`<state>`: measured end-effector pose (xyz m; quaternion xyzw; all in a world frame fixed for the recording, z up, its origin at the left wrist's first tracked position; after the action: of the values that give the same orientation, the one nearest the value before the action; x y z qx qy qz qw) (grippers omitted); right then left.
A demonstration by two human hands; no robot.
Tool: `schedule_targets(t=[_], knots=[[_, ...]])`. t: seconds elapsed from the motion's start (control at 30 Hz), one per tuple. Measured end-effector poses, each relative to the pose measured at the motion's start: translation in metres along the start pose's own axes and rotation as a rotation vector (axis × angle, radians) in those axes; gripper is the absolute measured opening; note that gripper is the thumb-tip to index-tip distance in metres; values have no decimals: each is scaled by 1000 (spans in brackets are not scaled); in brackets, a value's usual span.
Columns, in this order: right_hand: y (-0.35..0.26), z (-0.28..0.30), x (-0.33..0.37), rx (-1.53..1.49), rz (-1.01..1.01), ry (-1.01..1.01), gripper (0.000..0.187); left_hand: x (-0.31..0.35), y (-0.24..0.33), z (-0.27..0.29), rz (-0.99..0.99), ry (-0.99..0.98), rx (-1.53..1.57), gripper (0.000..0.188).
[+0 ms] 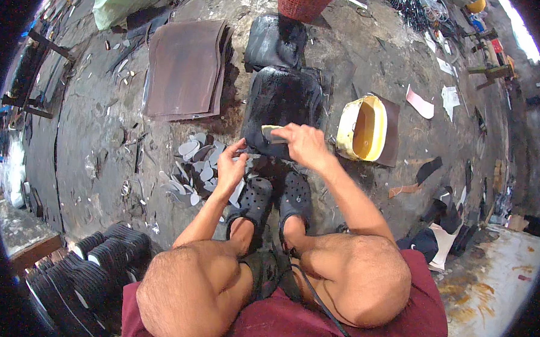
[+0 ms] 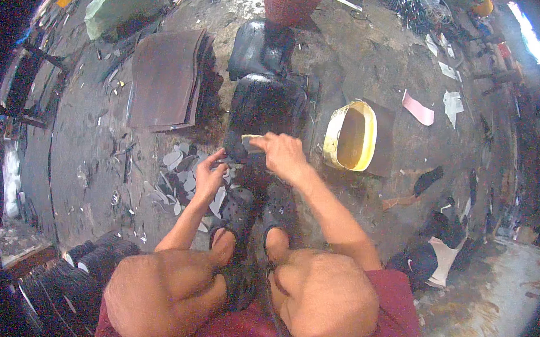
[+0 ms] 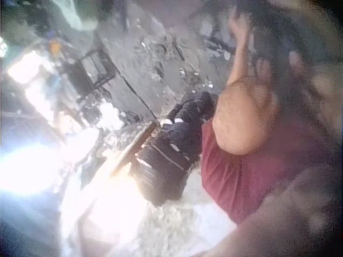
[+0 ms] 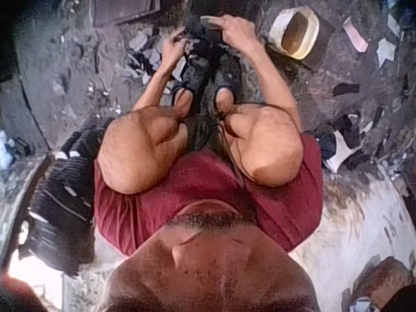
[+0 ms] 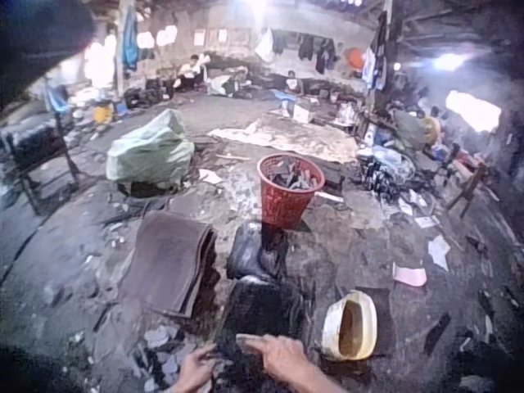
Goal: The person applies a yellowish liquid to a black rubber sheet using a brush, then places another sheet on top and continues applying the liquid to the combined stack. The person works at a low table in a cluttered workshop.
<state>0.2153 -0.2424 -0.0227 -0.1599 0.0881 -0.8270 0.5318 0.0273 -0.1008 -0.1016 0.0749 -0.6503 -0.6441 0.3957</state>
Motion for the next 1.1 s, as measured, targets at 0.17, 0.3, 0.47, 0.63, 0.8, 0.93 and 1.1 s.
schedule_targets(t=[0.17, 0.3, 0.47, 0.63, 0.8, 0.93, 1.1], knots=[[-23, -38, 51, 91, 110, 216, 48, 1, 0, -1, 34, -15, 67, 50], [-28, -46, 63, 143, 144, 237, 47, 5, 6, -2, 4, -12, 170, 47], [-23, -50, 70, 150, 158, 251, 47, 7, 10, -6, 13, -26, 254, 51], [-25, -45, 76, 96, 171, 223, 50, 2, 9, -11, -34, -14, 276, 45], [3, 45, 92, -459, 84, 742, 54, -8, 36, -31, -5, -13, 412, 43], [22, 58, 79, -604, -32, 1012, 39, -27, 68, -53, 307, -102, 714, 80], [31, 50, 80, -684, -78, 1052, 33, -26, 97, -68, 293, -130, 620, 62]])
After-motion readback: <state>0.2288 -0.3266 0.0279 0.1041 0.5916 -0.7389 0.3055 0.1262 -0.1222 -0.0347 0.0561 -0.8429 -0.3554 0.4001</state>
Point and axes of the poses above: each hand's wrist, its own x-axis away from the middle knuckle, its own z-axis out of the back of the hand, y = z × x, the point moved 1 cm from there along -x, towards the middle knuckle, and after that the axes turned 3 degrees about -y, right-handed, at the moved point
